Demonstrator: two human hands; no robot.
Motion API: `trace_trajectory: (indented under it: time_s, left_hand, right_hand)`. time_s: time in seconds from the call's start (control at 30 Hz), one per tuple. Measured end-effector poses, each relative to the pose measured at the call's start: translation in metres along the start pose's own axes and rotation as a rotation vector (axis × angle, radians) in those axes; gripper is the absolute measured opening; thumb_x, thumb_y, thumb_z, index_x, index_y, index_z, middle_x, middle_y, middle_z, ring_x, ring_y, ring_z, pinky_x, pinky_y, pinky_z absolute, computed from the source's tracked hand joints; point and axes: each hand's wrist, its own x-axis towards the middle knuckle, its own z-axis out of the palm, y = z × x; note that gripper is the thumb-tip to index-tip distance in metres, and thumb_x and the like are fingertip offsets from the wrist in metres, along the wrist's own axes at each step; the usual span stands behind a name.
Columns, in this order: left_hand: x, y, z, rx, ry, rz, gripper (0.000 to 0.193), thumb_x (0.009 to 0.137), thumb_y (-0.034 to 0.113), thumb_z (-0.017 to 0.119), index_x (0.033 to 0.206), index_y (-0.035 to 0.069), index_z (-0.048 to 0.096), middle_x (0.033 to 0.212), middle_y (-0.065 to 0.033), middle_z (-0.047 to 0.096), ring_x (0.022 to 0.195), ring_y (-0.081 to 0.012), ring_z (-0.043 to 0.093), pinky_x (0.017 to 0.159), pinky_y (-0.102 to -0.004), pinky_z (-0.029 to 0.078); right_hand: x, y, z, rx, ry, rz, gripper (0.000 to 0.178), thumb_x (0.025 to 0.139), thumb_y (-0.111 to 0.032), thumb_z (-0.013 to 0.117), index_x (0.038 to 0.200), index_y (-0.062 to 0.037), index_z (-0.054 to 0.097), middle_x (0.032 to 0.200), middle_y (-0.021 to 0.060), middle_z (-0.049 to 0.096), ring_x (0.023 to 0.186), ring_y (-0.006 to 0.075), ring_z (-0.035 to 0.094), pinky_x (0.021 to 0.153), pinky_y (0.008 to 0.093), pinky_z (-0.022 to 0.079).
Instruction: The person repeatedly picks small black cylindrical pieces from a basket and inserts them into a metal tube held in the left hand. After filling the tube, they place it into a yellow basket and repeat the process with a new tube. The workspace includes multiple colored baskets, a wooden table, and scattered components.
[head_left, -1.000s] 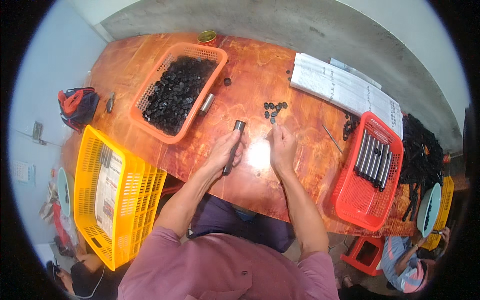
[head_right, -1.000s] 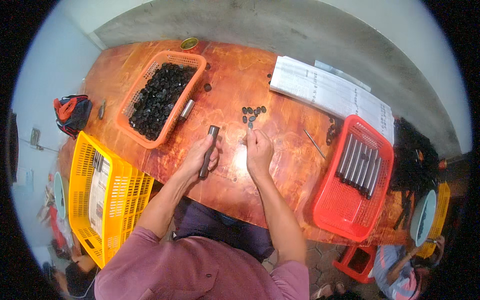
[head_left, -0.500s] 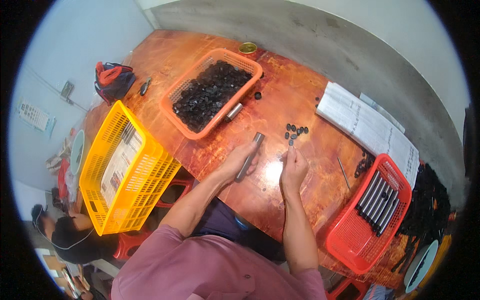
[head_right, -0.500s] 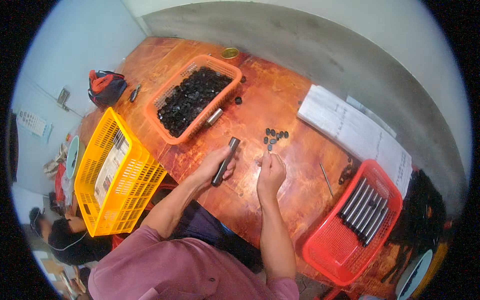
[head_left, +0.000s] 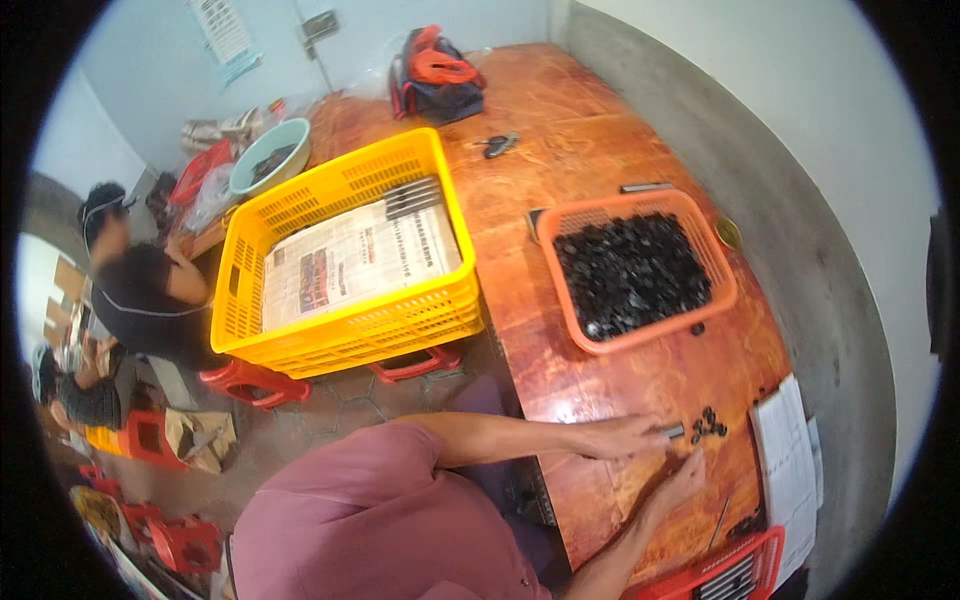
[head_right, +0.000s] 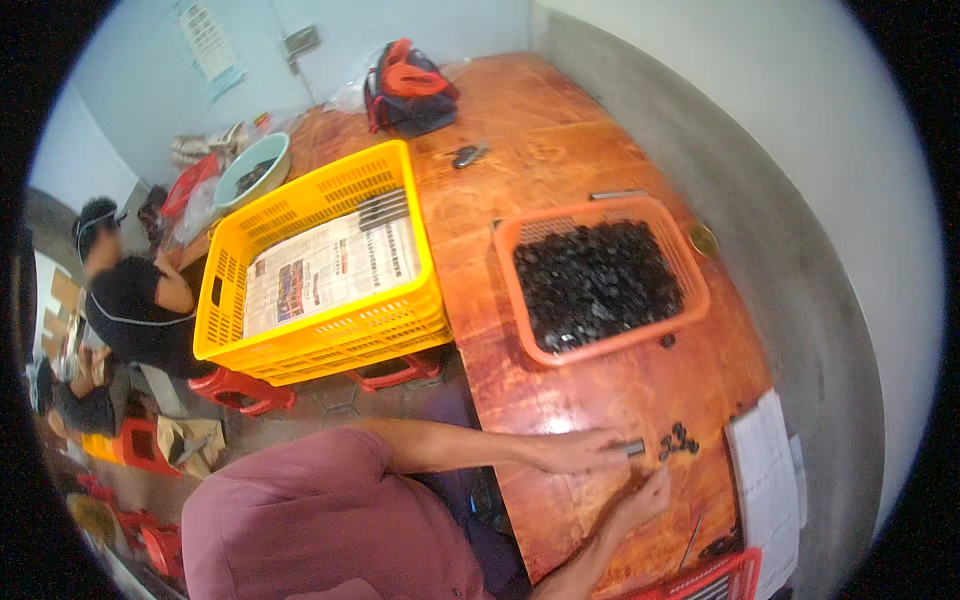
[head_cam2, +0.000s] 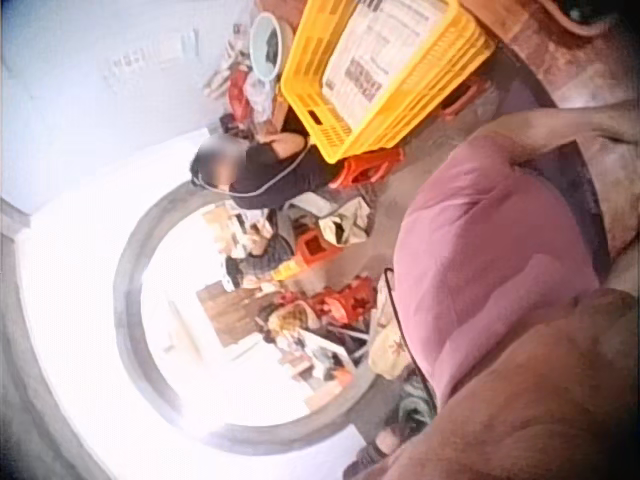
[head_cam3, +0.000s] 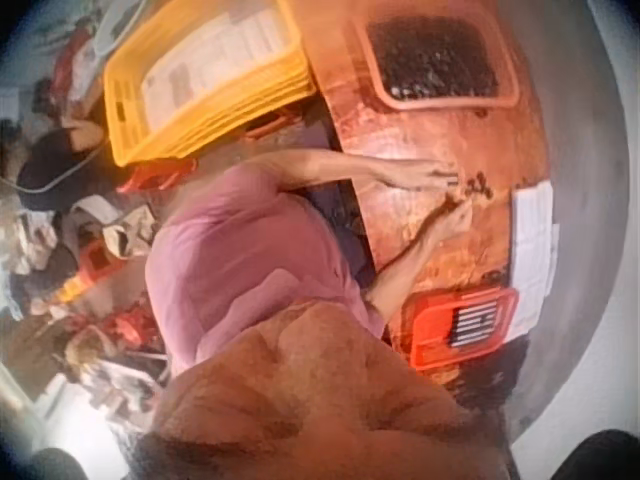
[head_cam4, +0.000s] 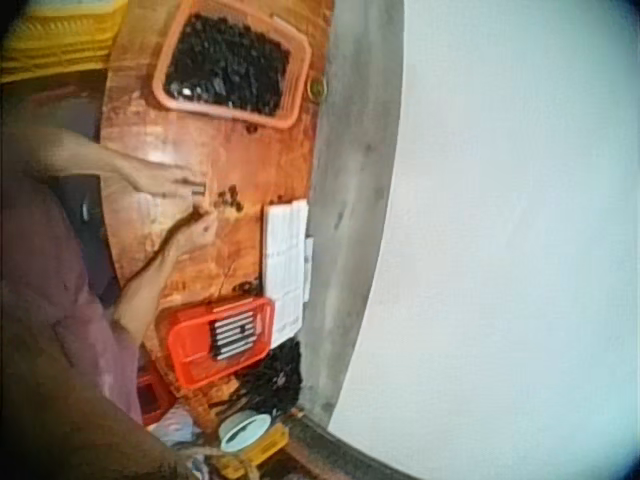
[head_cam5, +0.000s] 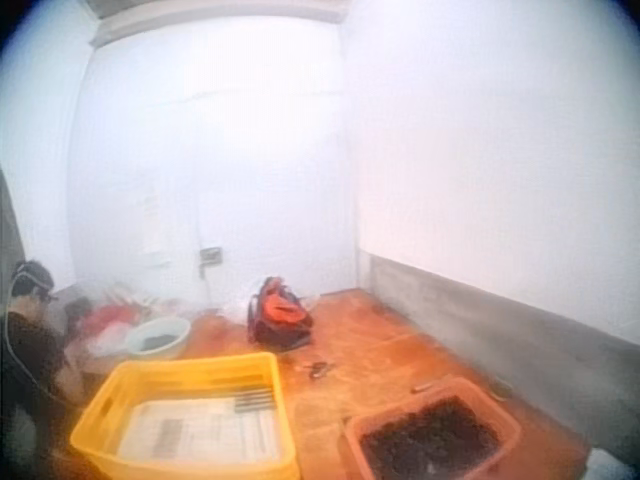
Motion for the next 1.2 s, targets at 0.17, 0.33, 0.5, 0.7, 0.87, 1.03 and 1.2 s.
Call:
trace_trajectory:
  time_s: [0.17,0.33,0.5,0.7,0.87,1.03,1.2]
  left_hand:
    - [-0.011,0.005,-0.009,0.03,-0.068,0.097,0.051,0.107,0.049,0.048,0.116,-0.002,0.048,0.104,-0.018,0.061,0.095,-0.0272,0.059,0.083,-0.0441,0.047]
    - [-0.001,-0.02,0.003,-0.108,-0.06,0.167,0.06,0.108,0.055,0.039,0.118,-0.003,0.053,0.106,-0.0219,0.061,0.098,-0.0298,0.059,0.085,-0.046,0.046]
    - [-0.029,0.031,-0.025,-0.108,-0.203,0.058,0.051,0.105,0.044,0.053,0.13,-0.001,0.056,0.104,-0.0146,0.061,0.096,-0.0246,0.058,0.083,-0.0399,0.047]
    - [-0.12,0.08,-0.111,0.138,0.192,0.614,0.045,0.088,0.015,0.08,0.126,0.0,0.061,0.105,-0.0092,0.062,0.094,-0.0193,0.061,0.08,-0.0347,0.05]
    - [-0.227,0.11,-0.214,0.073,0.829,0.439,0.047,0.087,0.004,0.079,0.127,0.01,0.056,0.109,-0.0073,0.066,0.094,-0.0161,0.069,0.079,-0.0303,0.059]
    - [-0.305,0.073,-0.325,0.19,1.414,0.136,0.029,0.086,0.004,0.078,0.102,0.003,0.054,0.086,-0.0088,0.067,0.074,-0.0145,0.066,0.064,-0.0272,0.056]
    - [-0.316,-0.019,-0.398,0.136,1.377,-0.189,0.026,0.09,0.006,0.078,0.107,0.001,0.059,0.084,-0.0089,0.067,0.073,-0.0146,0.068,0.065,-0.027,0.054]
  right_hand:
    - [0.0,-0.003,0.005,-0.1,0.062,0.007,0.043,0.11,-0.03,0.05,0.076,-0.0049,0.054,0.071,-0.0026,0.046,0.066,0.0108,0.041,0.06,0.0295,0.032]
    - [0.0,-0.013,0.01,-0.184,0.041,0.025,0.044,0.11,-0.031,0.05,0.075,-0.0049,0.05,0.072,-0.0032,0.043,0.064,0.0102,0.037,0.058,0.0287,0.029]
    - [0.004,0.003,-0.001,-0.099,0.037,-0.028,0.041,0.109,-0.03,0.053,0.076,-0.0065,0.051,0.069,-0.0034,0.044,0.06,0.0075,0.037,0.054,0.028,0.028]
    - [0.0,-0.009,0.003,-0.254,0.009,-0.076,0.042,0.109,-0.029,0.053,0.075,-0.0057,0.046,0.072,-0.0019,0.039,0.063,0.0106,0.035,0.057,0.0303,0.029]
    - [-0.003,-0.002,0.002,-0.34,0.0,-0.179,0.042,0.11,-0.026,0.052,0.075,-0.0042,0.043,0.07,-0.0015,0.033,0.064,0.0111,0.031,0.057,0.0322,0.027]
    - [0.001,0.002,-0.002,-0.333,-0.085,-0.189,0.04,0.11,-0.024,0.051,0.076,-0.0023,0.047,0.068,-0.0025,0.035,0.063,0.0101,0.032,0.056,0.0319,0.029]
    - [0.01,0.016,-0.006,-0.422,-0.096,-0.211,0.04,0.11,-0.024,0.051,0.077,-0.0006,0.05,0.068,-0.0009,0.039,0.062,0.0108,0.035,0.056,0.0327,0.031]
